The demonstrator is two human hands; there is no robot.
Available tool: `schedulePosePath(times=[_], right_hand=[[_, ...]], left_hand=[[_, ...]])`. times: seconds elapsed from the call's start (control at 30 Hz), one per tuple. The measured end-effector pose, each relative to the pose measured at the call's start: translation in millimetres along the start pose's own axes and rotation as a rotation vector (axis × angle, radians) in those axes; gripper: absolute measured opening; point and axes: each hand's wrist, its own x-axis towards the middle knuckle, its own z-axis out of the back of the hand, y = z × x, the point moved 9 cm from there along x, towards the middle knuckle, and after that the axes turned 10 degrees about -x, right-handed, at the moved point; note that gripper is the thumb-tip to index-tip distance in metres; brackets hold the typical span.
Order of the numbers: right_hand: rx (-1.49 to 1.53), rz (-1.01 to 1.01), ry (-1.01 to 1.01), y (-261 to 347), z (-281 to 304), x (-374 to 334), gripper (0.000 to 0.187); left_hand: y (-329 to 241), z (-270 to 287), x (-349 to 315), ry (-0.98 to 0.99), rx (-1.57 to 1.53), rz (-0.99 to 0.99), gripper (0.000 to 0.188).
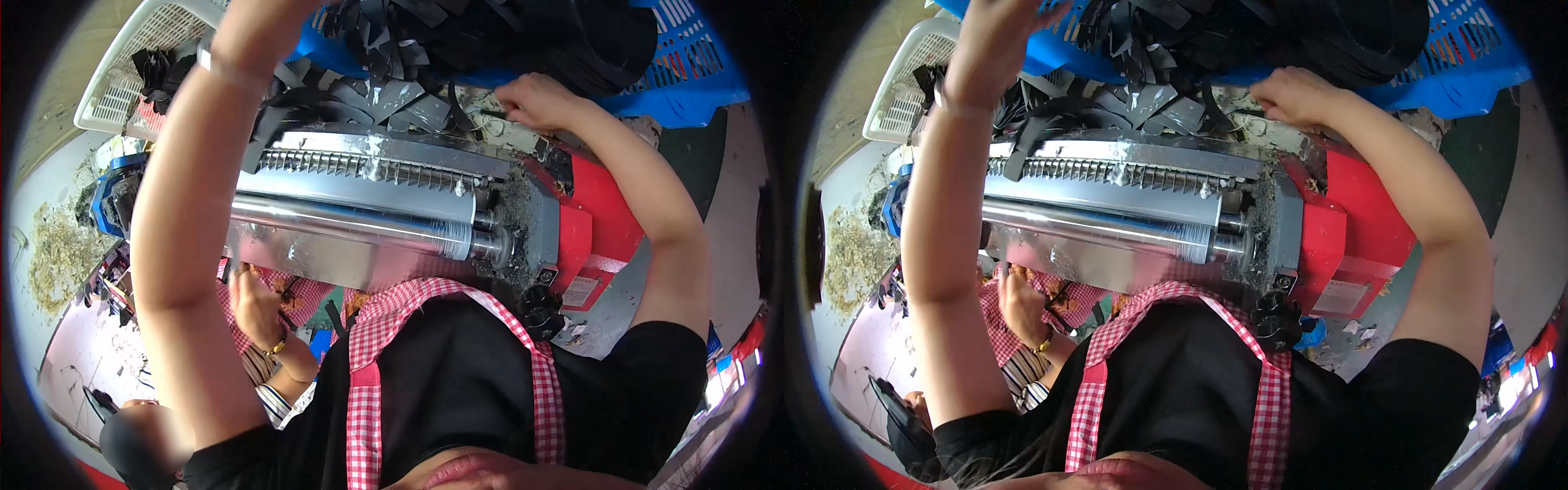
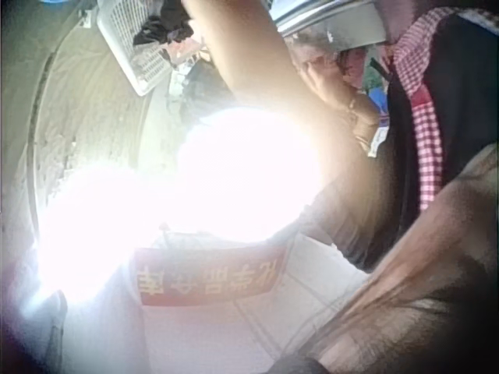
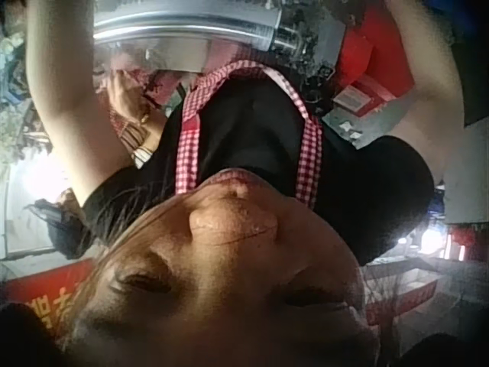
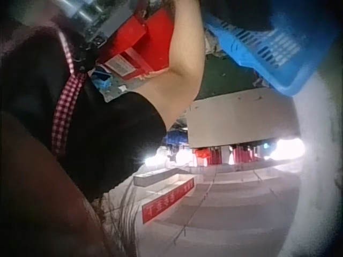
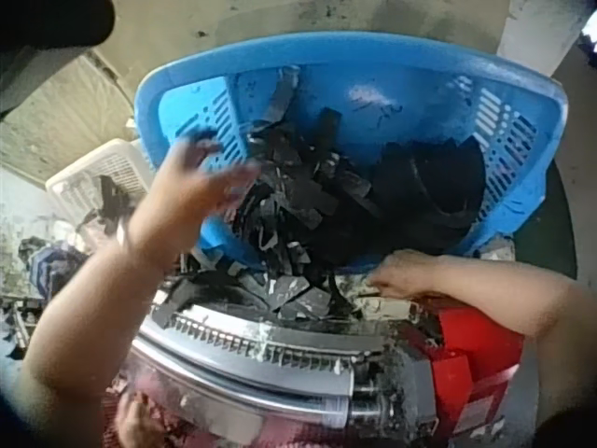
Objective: The person feeds black rubber pieces into a roller machine to flatten and smooth them. They handle the pieces one by one, retrieving them from a blue basket and placing the processed items back into the basket. The person also briefly uses a metal bowl to collect debris from the machine.
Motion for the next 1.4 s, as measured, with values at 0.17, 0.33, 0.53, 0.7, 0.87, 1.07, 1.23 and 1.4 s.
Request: schedulePosePath(times=[0.17,0.33,0.53,0.7,0.87,1.07,1.23,1.4], right_hand=[[0.627,-0.216,0.0,-10,-8,29,0.023],[0.747,-0.334,0.074,5,-36,52,0.045],[0.456,-0.255,0.017,28,-10,62,0.07],[0.448,-0.244,0.03,38,-13,82,0.056],[0.689,-0.347,0.224,58,-30,95,0.039],[0.647,-0.264,-0.043,67,29,95,0.024],[0.514,-0.259,-0.219,25,121,99,0.029],[0.559,-0.331,-0.466,5,239,91,0.039]], left_hand=[[90,-3,-67,0.23,0.551,0.405,0.041],[209,14,-50,0.323,0.896,0.566,0.092],[248,0,-50,0.308,0.893,0.668,0.122],[221,-18,-49,0.162,1.028,0.762,0.128],[250,-12,-42,0.098,0.778,0.695,0.1],[223,-2,-36,-0.07,0.414,0.549,0.057],[96,-2,-4,0.022,0.234,0.331,0.038],[-24,-14,37,-0.06,0.99,-0.234,0.061]])
